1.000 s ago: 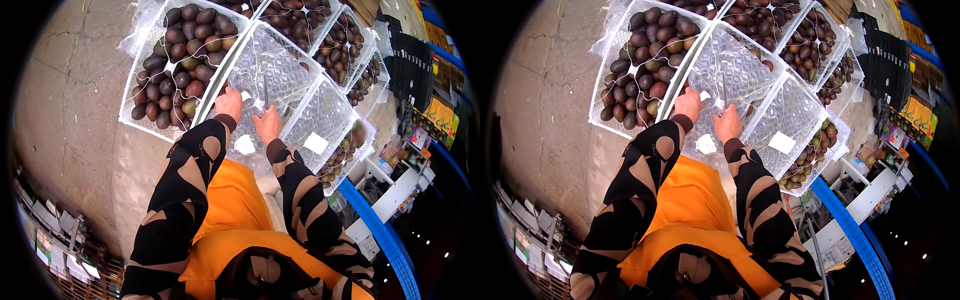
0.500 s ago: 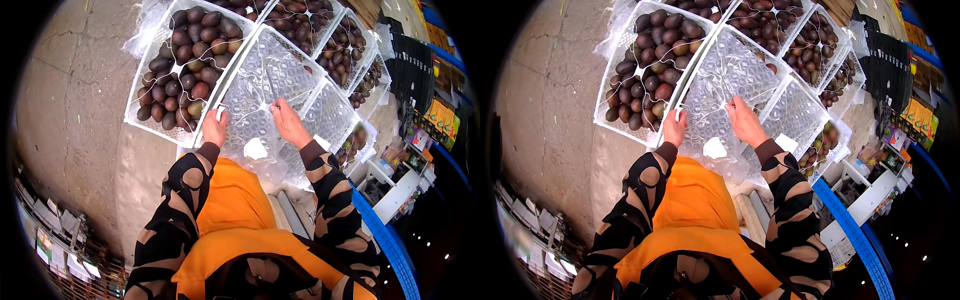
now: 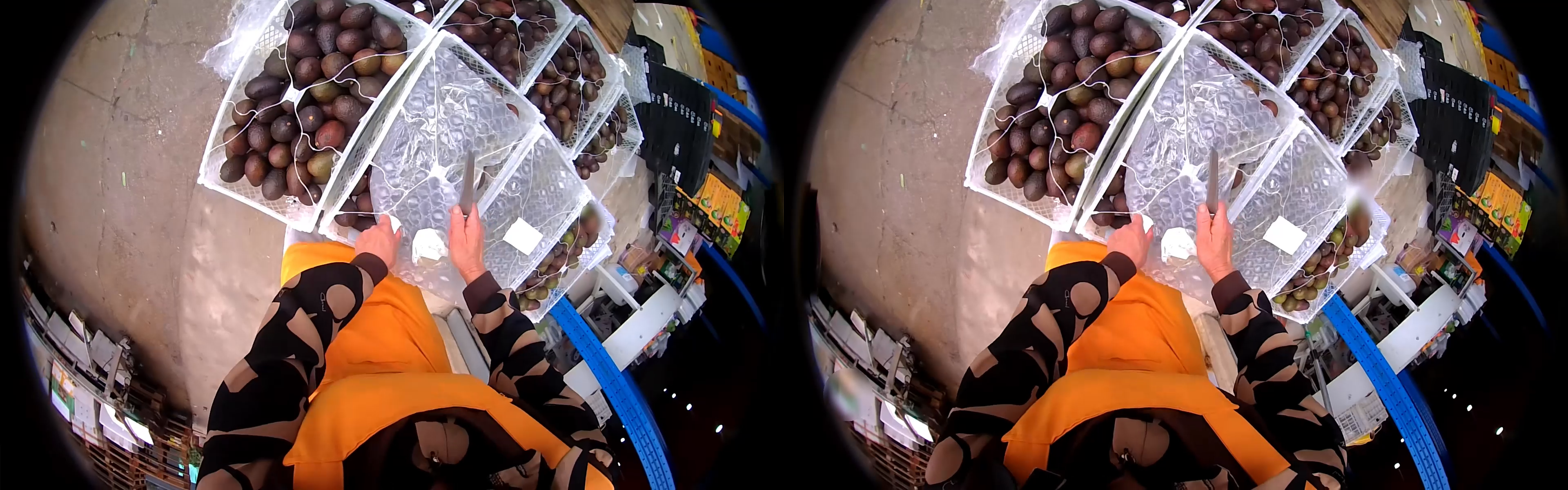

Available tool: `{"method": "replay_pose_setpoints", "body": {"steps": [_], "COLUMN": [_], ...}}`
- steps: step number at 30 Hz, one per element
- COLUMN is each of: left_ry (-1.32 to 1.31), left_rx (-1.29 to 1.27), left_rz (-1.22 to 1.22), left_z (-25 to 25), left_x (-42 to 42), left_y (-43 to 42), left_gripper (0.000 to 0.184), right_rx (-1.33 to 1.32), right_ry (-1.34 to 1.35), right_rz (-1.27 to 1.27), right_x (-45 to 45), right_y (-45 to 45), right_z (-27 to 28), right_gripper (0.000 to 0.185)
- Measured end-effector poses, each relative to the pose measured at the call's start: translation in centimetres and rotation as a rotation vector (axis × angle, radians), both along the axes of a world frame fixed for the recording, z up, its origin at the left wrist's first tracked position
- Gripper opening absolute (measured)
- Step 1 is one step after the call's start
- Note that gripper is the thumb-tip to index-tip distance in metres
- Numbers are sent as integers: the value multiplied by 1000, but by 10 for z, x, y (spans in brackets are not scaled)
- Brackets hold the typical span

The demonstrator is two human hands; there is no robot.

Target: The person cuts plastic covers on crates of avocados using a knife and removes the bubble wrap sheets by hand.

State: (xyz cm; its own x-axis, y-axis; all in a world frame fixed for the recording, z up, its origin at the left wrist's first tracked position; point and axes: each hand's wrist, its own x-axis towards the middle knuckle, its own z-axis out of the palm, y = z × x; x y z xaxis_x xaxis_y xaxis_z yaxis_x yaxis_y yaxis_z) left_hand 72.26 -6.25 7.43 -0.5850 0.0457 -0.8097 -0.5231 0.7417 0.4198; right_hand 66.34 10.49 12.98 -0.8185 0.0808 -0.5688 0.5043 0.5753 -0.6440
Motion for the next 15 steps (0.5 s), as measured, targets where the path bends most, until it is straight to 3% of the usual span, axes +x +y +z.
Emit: {"method": "replay_pose_setpoints", "body": {"steps": [2, 4, 7, 10, 11, 15], "left_ry": [70, 118, 206, 218, 214, 273], "left_rx": [40, 62, 137, 230, 244, 235], "left_rz": [-49, 186, 600, 728, 738, 759], "left_z": [-8, -7, 15, 34, 35, 25], "left_x": [-5, 18, 48, 42, 41, 55], "left_y": [2, 4, 3, -12, -17, -11], "left_gripper": [33, 33, 29, 26, 25, 21], "right_rx": [89, 173, 191, 168, 179, -409], "right_ry": [0, 69, 75, 178, 230, 299], "right_rz": [190, 473, 917, 679, 496, -119], "right_x": [-16, -37, -77, -95, -100, -89], "right_y": [-2, 1, -11, -23, -21, -42], "right_z": [5, 7, 61, 90, 93, 126], "right_gripper": [32, 26, 21, 21, 20, 28]}}
